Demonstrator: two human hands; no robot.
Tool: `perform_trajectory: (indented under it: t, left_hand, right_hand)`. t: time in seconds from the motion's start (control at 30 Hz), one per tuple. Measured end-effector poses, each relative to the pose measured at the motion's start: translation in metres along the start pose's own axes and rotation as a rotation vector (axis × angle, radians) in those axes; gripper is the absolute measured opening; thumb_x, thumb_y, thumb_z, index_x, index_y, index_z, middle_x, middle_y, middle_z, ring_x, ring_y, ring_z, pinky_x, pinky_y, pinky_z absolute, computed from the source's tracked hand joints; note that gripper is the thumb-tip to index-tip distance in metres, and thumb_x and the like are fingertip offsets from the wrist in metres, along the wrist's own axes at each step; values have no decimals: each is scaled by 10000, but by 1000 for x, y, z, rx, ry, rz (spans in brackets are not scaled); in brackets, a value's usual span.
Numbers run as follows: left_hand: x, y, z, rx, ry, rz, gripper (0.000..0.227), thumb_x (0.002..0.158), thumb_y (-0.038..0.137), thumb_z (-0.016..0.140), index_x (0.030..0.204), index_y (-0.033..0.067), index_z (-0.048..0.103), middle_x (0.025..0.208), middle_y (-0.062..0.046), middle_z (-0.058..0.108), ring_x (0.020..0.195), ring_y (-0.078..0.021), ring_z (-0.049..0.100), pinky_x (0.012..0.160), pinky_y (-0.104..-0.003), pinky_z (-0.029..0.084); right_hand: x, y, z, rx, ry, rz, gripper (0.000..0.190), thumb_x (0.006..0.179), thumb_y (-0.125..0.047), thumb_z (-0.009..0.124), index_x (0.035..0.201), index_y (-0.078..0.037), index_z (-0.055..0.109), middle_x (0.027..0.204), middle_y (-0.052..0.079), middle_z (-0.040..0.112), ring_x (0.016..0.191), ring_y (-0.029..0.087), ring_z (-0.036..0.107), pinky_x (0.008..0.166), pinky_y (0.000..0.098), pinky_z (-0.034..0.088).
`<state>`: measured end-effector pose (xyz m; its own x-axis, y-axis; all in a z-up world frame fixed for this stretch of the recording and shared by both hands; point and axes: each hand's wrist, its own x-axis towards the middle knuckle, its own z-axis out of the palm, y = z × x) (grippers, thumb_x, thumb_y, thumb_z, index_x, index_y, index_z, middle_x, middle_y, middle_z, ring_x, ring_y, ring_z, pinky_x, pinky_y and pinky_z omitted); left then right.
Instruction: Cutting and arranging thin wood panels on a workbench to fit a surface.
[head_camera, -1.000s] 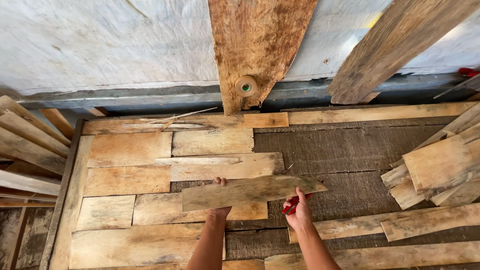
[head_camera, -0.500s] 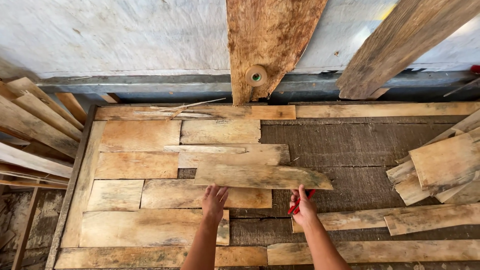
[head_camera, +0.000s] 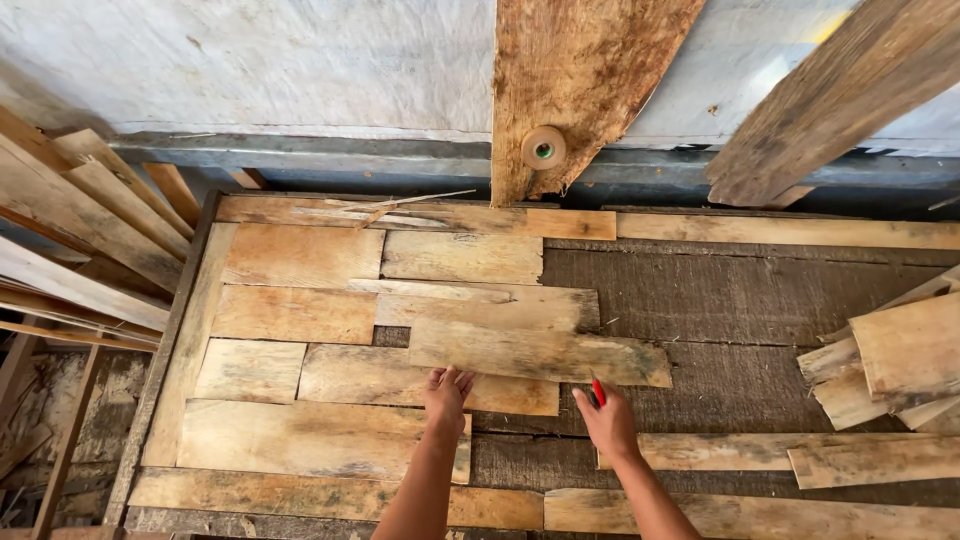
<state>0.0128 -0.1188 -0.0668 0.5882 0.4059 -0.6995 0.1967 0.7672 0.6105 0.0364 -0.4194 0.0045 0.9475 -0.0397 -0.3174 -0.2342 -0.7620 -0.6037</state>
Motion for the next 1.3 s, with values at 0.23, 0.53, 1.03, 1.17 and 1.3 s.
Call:
perform_trajectory:
  t: [0.23,0.53,1.03,1.17,1.3]
  left_hand:
    - [1,12,5,30,13,6,81,1049,132,581,988,81,569,1013,-82,664,968,-256,743,810,-378,593]
    - [17,48,6,8,2,34,84,1043,137,575,982,80,570,959,-48,681,937,-244,751,819,-383,614]
    - [4,72,-2,1378,368,463,421,994,362,690,1329,166,527,1340,-77,642,1336,-256,546,1186,-508,434]
    - [-3,71,-1,1672,262,563,738,957,472,614,1565,244,265,1692,-141,120,1555,-347,80,1222,-635,91]
    - [0,59,-8,1755,201,577,730,1033,496,477,1642,327,112,1728,-77,-23,1581,-318,-35,1211,-674,-16]
  right_hand:
    - [59,-68,-4,-126,283,-642,245,844,-194,798,945,-1,687,1167,171,705,1016,294,695,919,410,580]
    - [110,-128,-8,-247,-124,-416,221,939,-225,752,975,-45,629,874,104,678,815,259,662,819,461,539]
    - [151,-155,33,-98,-326,-245,148,1010,-180,628,1065,-62,558,867,146,674,822,299,700,736,510,527]
    - [155,-155,38,-128,-397,-180,171,1021,-209,605,1115,-74,558,906,149,679,861,292,701,763,505,536]
    - [159,-155,42,-150,-431,-129,184,1024,-233,589,1140,-92,562,958,124,681,902,278,700,794,485,558]
